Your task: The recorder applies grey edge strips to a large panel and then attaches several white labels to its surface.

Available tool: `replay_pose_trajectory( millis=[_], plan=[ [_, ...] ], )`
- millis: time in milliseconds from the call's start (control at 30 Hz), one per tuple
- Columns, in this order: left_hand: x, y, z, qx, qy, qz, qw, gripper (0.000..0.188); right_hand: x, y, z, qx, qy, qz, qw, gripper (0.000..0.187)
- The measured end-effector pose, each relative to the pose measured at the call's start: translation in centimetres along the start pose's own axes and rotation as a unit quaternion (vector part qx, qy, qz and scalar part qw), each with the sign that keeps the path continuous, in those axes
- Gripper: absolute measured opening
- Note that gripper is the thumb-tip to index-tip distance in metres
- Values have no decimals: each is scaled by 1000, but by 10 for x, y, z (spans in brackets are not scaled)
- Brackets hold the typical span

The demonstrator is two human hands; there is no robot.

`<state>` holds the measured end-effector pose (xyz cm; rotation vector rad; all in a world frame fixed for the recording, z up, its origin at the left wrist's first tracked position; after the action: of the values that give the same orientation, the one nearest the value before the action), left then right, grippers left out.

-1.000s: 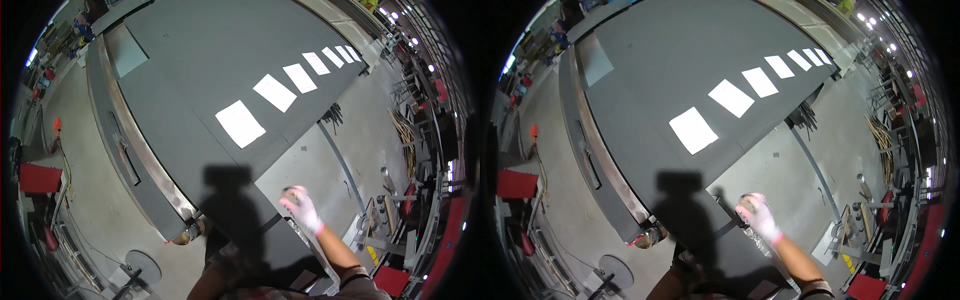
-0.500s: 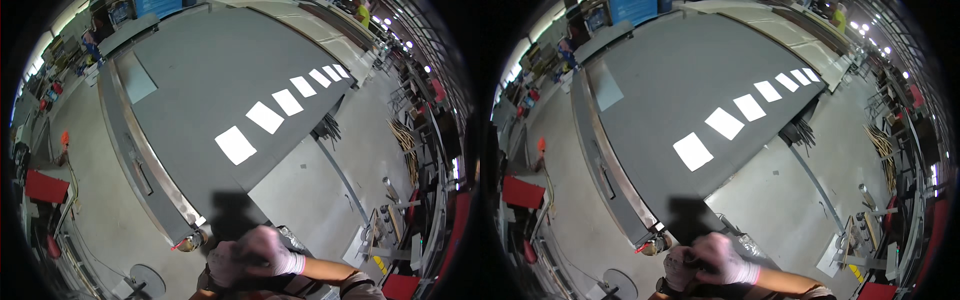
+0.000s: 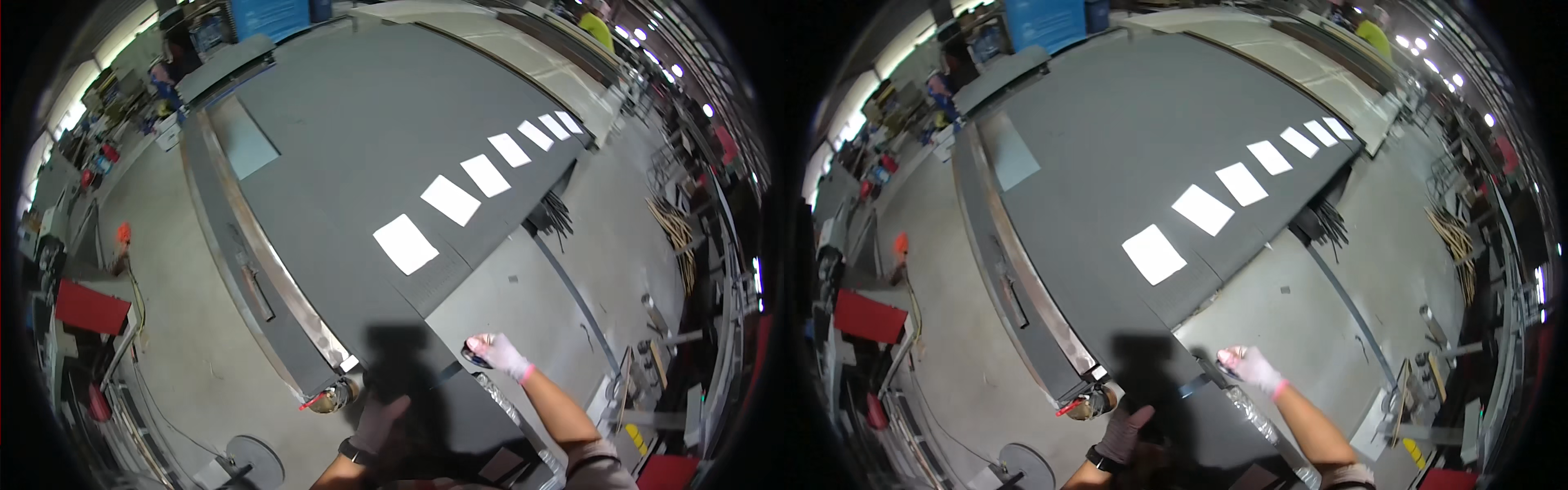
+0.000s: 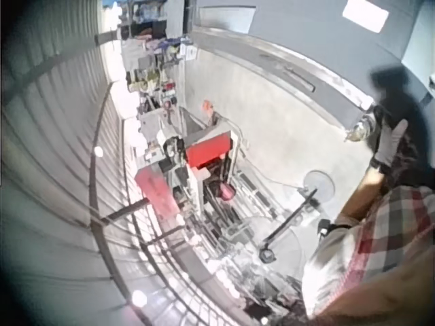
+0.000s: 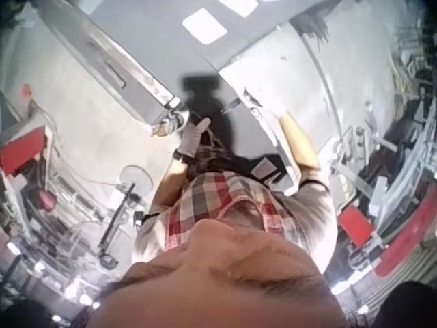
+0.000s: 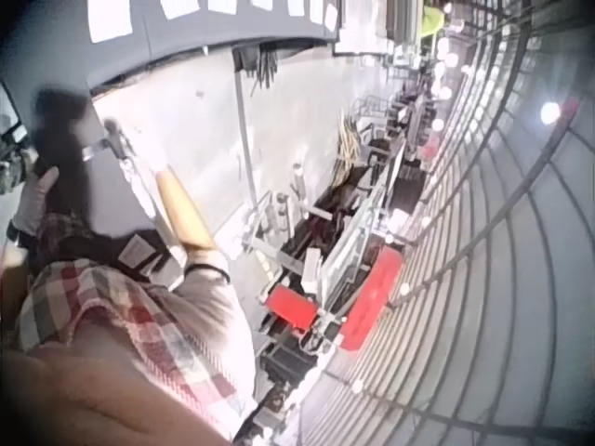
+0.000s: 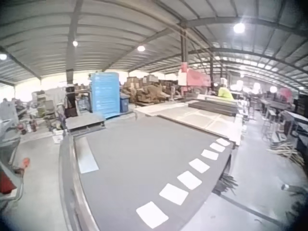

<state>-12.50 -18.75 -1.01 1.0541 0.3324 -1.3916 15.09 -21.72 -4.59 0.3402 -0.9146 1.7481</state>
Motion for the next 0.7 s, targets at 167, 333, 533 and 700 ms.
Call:
replay_pose_trajectory(
  millis=[167, 333, 533, 700],
  plan=[
    [66, -18, 39, 26, 64, -240, 968, 81, 71, 26, 58, 297, -52, 542, 784, 89],
    [-4, 12, 4, -59, -130, 41, 989, 98, 66, 35, 22, 148, -96, 465, 867, 106],
    [65, -7, 10, 0, -6, -151, 988, 89, 82, 36, 40, 189, -61, 489, 849, 108],
    [31, -31, -10, -99, -3, -74, 992, 89, 102, 14, 43, 78, -63, 494, 864, 83]
  ],
)
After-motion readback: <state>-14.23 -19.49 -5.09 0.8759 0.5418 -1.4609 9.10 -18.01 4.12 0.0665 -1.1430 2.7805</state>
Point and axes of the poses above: each hand's wrist, its own z-axis away from the middle knuckle, its own y-axis out of the palm, x = y × z, the point moved 7 cm from there along -z, towards the middle knuckle, and after that the axes turned 15 degrees about z, right-handed, at the moved point
